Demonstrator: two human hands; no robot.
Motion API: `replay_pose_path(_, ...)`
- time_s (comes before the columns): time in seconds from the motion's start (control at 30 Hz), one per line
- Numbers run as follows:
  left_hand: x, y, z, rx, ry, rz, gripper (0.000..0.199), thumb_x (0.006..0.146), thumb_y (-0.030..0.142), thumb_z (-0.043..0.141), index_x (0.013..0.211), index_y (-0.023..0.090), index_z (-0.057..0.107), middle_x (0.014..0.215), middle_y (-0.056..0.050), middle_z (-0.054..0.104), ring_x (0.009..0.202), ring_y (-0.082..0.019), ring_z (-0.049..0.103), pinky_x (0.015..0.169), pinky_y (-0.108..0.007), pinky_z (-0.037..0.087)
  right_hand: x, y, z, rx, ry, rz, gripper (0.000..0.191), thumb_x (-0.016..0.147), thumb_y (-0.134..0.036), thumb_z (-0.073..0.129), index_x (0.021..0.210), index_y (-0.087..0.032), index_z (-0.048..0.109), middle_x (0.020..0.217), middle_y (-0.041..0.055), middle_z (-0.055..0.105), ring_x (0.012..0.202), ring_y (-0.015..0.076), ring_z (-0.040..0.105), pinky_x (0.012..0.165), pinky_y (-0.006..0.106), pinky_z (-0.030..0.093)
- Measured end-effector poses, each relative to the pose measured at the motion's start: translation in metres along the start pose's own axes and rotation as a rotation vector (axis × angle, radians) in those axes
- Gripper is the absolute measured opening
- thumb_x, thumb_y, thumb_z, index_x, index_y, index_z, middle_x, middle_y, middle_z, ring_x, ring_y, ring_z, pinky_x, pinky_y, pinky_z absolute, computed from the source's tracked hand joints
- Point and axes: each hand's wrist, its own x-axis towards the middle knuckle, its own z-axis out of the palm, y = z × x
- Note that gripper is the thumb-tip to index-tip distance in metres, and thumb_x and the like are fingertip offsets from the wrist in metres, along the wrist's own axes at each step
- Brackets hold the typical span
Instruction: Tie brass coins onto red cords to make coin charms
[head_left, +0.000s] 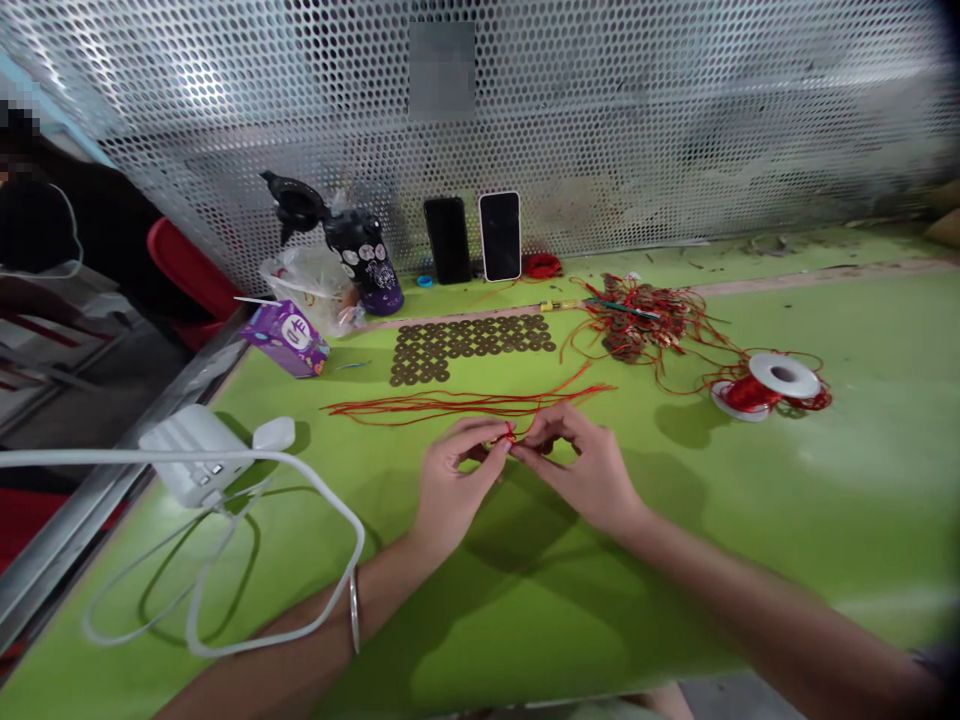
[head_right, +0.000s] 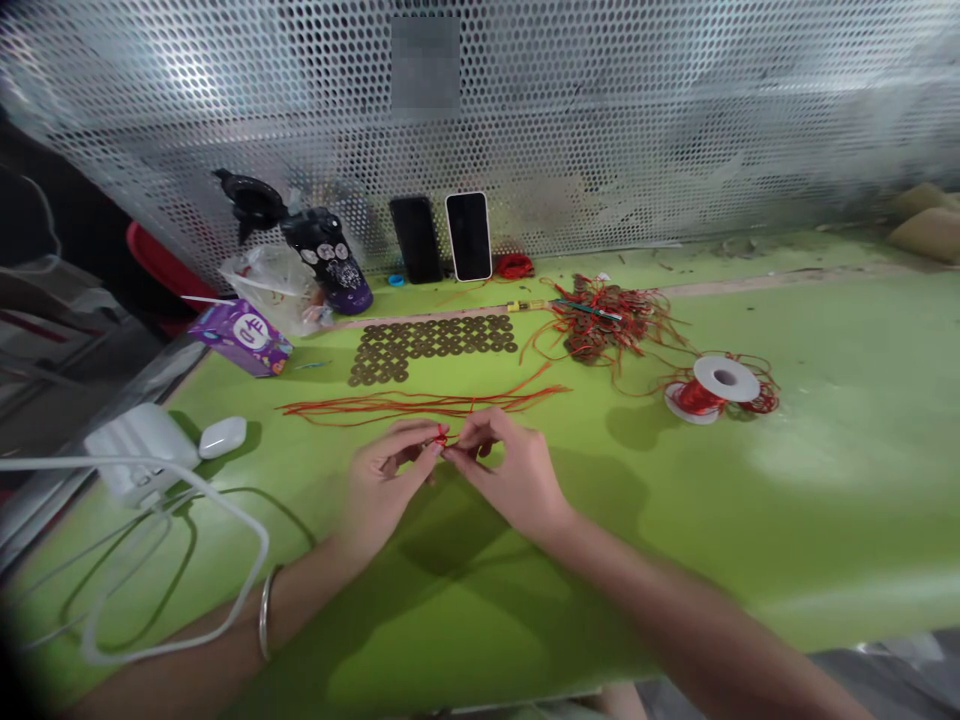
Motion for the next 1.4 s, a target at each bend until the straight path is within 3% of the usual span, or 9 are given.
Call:
replay_pose_path(0.23, 0.0017, 0.0038, -0.0019, 0.108, -0.003, 0.098, 0.016, 0.075, 0.014, 0.064, 0.084, 0.022, 0.075, 0.091, -0.005, 0.071, 0.077, -0.015, 0.065, 0.064, -0.024, 0.055, -0.0001, -0.0020, -0.0007, -0.005, 0.004, -0.014, 0.013, 0.075, -0.021, 0.068, 0.083, -0.020, 0.058, 0.072, 0.0019, 0.066, 0.066, 0.0146, 0.063, 0.061, 0.025, 0.052)
replay_pose_path(0.47, 0.0036, 0.0069, -0.0024, 0.210, -0.024, 0.164, 0.016, 0.076, 0.012, 0.063, 0.081, 0.021, 0.075, 0.089, -0.005, 0.071, 0.074, -0.014, 0.065, 0.065, -0.024, 0.054, 0.0015, -0.0028, -0.0031, 0.041, -0.036, -0.014, 0.017, 0.076, -0.018, 0.068, 0.094, -0.021, 0.069, 0.079, 0.0027, 0.072, 0.068, 0.0148, 0.066, 0.067, 0.026, 0.055)
replay_pose_path(0.63, 0.0050, 0.0033, -0.0030, 0.234, -0.054, 0.141, 0.017, 0.075, 0.011, 0.062, 0.082, 0.021, 0.075, 0.089, -0.005, 0.072, 0.076, -0.015, 0.065, 0.066, -0.025, 0.054, 0.0028, -0.0030, -0.0034, 0.022, -0.034, -0.030, 0.009, 0.076, -0.017, 0.066, 0.082, -0.020, 0.071, 0.078, 0.0032, 0.072, 0.066, 0.0152, 0.064, 0.065, 0.027, 0.055)
replay_pose_path(0.9, 0.0049, 0.0037, -0.0025, 0.235, -0.056, 0.149, 0.019, 0.074, 0.011, 0.062, 0.081, 0.023, 0.075, 0.088, -0.004, 0.072, 0.072, -0.015, 0.065, 0.066, -0.026, 0.053, 0.0040, -0.0034, -0.0042, -0.027, -0.088, -0.068, 0.024, 0.077, -0.013, 0.062, 0.095, -0.025, 0.072, 0.084, 0.0025, 0.072, 0.068, 0.0147, 0.063, 0.065, 0.027, 0.055)
replay_pose_path(1.23, 0.0058, 0.0040, -0.0036, 0.290, -0.102, 0.135, 0.017, 0.075, 0.011, 0.062, 0.080, 0.021, 0.074, 0.087, -0.005, 0.072, 0.072, -0.016, 0.065, 0.064, -0.026, 0.053, 0.0040, -0.0032, -0.0060, -0.010, -0.075, -0.067, 0.009, 0.077, -0.016, 0.065, 0.083, -0.021, 0.070, 0.078, 0.0031, 0.070, 0.068, 0.0143, 0.063, 0.061, 0.025, 0.053)
replay_pose_path(1.4, 0.0055, 0.0040, -0.0026, 0.284, -0.135, 0.074, 0.012, 0.076, 0.014, 0.062, 0.080, 0.019, 0.072, 0.083, -0.005, 0.072, 0.069, -0.016, 0.064, 0.062, -0.025, 0.051, 0.0063, 0.0002, -0.0079, 0.094, 0.000, -0.015, 0.006, 0.078, -0.025, 0.066, 0.081, -0.020, 0.068, 0.078, 0.0045, 0.069, 0.069, 0.0154, 0.064, 0.061, 0.027, 0.054)
